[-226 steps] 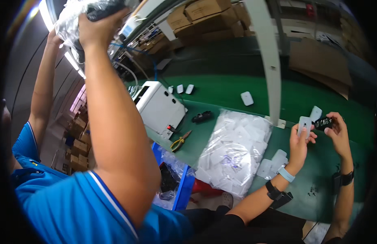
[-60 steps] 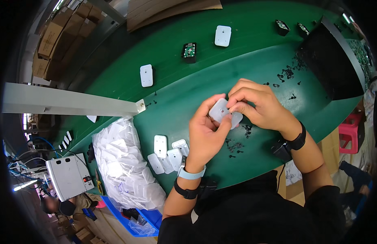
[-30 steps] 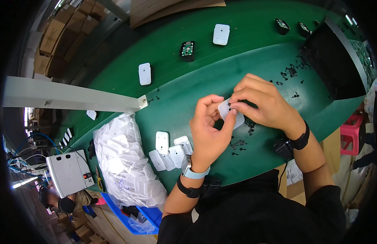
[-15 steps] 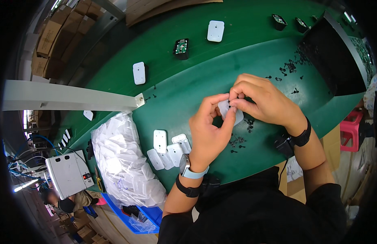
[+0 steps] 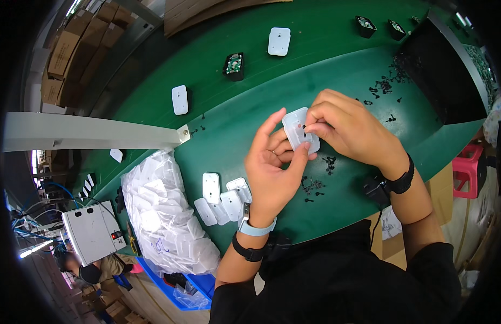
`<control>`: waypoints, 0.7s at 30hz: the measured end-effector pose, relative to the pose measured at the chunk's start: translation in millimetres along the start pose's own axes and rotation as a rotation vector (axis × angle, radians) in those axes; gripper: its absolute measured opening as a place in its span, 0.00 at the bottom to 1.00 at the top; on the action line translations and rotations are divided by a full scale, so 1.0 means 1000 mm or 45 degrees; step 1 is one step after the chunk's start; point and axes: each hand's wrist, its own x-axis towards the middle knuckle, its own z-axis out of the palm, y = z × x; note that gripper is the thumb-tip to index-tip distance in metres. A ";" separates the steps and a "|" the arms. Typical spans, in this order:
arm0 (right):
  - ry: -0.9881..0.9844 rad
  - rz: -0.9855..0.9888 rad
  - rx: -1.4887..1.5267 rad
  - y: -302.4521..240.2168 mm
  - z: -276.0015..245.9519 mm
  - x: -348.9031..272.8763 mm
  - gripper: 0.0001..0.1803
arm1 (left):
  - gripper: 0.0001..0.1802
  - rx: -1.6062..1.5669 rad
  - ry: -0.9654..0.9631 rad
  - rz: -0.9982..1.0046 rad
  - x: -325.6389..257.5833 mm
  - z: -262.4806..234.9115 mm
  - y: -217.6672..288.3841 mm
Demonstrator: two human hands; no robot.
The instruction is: The person assembles small electronic devices by inserting circuit boards into white plastic casings and securing them with black screws. They repeatedly pick up components from a green workbench, align the parts, and fasten them together by hand.
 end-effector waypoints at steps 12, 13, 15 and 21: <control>0.021 -0.028 -0.089 -0.002 0.004 -0.001 0.10 | 0.31 0.394 -0.026 0.282 -0.003 -0.005 -0.010; 0.042 0.079 0.014 -0.004 0.003 0.000 0.10 | 0.30 0.385 -0.033 0.274 -0.003 -0.006 -0.009; 0.089 0.293 0.215 -0.011 -0.001 0.004 0.11 | 0.27 0.239 -0.011 0.196 -0.002 -0.007 -0.008; -0.001 0.651 0.848 -0.008 -0.003 0.000 0.16 | 0.19 -0.117 0.059 -0.118 -0.004 -0.006 0.000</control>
